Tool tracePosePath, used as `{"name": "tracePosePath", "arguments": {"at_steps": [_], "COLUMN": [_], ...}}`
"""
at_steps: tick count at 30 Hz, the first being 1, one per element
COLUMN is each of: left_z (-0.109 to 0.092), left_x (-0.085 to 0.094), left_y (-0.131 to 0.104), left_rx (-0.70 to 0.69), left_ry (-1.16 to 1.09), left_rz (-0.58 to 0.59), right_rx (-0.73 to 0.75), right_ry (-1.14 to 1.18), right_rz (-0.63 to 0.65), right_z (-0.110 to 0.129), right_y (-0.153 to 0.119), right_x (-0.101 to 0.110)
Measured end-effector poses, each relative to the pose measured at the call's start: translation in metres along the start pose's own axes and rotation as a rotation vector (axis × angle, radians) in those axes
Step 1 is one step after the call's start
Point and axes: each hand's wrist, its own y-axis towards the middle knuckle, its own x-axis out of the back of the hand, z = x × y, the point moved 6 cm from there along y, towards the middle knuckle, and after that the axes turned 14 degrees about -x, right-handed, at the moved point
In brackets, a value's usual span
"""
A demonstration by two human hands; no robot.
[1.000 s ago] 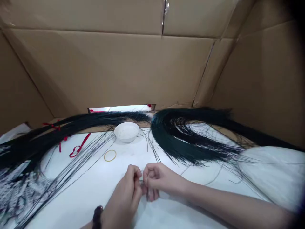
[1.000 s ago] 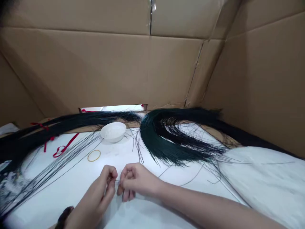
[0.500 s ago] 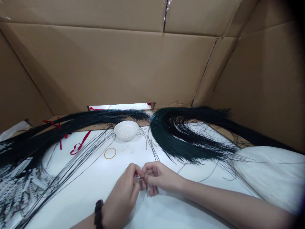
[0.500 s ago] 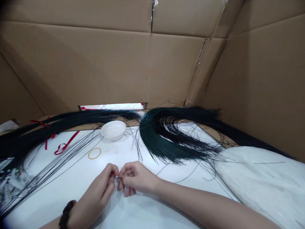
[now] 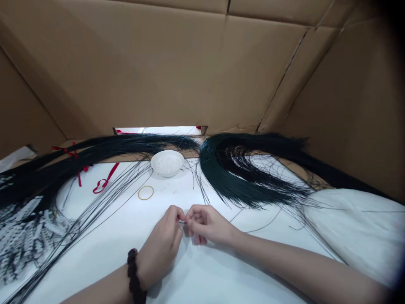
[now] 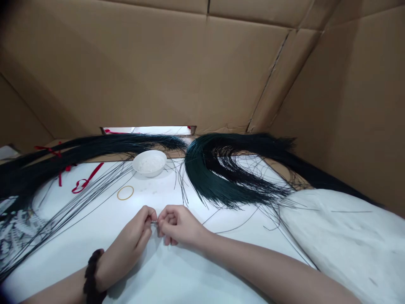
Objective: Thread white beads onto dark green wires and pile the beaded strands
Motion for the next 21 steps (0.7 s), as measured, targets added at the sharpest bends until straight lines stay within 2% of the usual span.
{"name": "tracePosePath", "arguments": {"at_steps": [8,14,21], "left_z": [0.0026,0.0012,0.0041], "left_x": [0.0083,0.0079,0.0083], "left_y": [0.0034,0.0055,0.0045], "left_rx": [0.033,-0.009,0.015], "left_ry": [-0.094,-0.113,-0.084], "left_rz": [-0.080,-0.064,-0.073], "right_rx": [-0.007,0.005,0.038], "right_ry": [0.005,0.011,-0.010], "right_rz": [-0.071,-0.099,-0.137], "right_z": [0.0014,0.0023,0.0046], "right_y": [0.0015,0.0005,-0.0047], "right_x": [0.0004,-0.0031,-0.0052]}}
